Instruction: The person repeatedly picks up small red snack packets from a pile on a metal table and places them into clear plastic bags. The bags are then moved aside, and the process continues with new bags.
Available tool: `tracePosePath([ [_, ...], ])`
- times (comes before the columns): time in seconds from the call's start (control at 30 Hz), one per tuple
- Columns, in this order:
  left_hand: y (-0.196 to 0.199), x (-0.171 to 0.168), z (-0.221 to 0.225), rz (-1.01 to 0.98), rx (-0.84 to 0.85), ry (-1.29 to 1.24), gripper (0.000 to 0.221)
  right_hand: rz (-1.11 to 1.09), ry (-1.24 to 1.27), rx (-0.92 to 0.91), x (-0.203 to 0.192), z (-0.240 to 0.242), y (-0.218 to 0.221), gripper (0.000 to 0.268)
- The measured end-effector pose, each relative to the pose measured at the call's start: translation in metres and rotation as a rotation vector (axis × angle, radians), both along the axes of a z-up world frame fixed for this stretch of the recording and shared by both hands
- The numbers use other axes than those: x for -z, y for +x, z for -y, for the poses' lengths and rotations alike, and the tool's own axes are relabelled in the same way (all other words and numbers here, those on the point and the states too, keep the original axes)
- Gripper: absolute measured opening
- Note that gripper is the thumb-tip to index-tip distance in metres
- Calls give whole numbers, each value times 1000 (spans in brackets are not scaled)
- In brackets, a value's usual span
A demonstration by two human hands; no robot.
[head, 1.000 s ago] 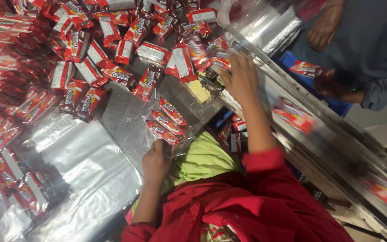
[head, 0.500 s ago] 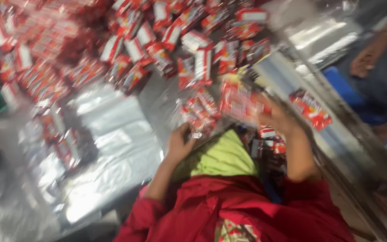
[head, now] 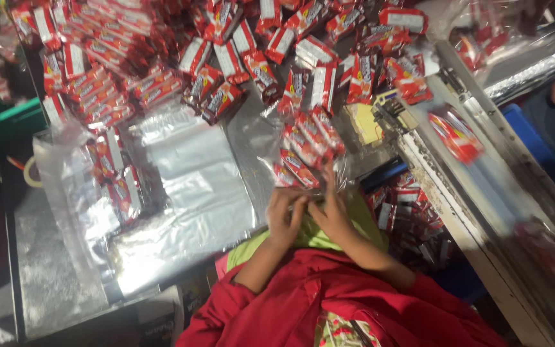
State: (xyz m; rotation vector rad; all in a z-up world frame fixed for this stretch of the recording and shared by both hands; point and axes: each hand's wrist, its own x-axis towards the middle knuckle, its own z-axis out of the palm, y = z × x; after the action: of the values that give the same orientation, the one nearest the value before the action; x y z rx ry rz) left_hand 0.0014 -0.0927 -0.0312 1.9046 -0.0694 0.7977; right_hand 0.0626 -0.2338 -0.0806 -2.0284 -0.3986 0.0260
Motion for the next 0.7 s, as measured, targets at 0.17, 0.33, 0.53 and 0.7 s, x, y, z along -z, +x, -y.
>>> tracePosePath([
  [0.17, -1, 38, 21, 65, 336, 552, 14, 36, 52, -138, -21, 5, -13, 35],
  [0.33, 34, 32, -8, -249, 124, 223, 8, -220, -350, -344, -56, 15, 36, 30],
  [0.53, 60, 0, -50, -275, 31, 458, 12, 388, -507, 224, -176, 149, 78, 67],
  [0.7, 55, -16, -43, -259, 16, 488, 10, 383, -696, 263, -212, 219, 70, 71],
])
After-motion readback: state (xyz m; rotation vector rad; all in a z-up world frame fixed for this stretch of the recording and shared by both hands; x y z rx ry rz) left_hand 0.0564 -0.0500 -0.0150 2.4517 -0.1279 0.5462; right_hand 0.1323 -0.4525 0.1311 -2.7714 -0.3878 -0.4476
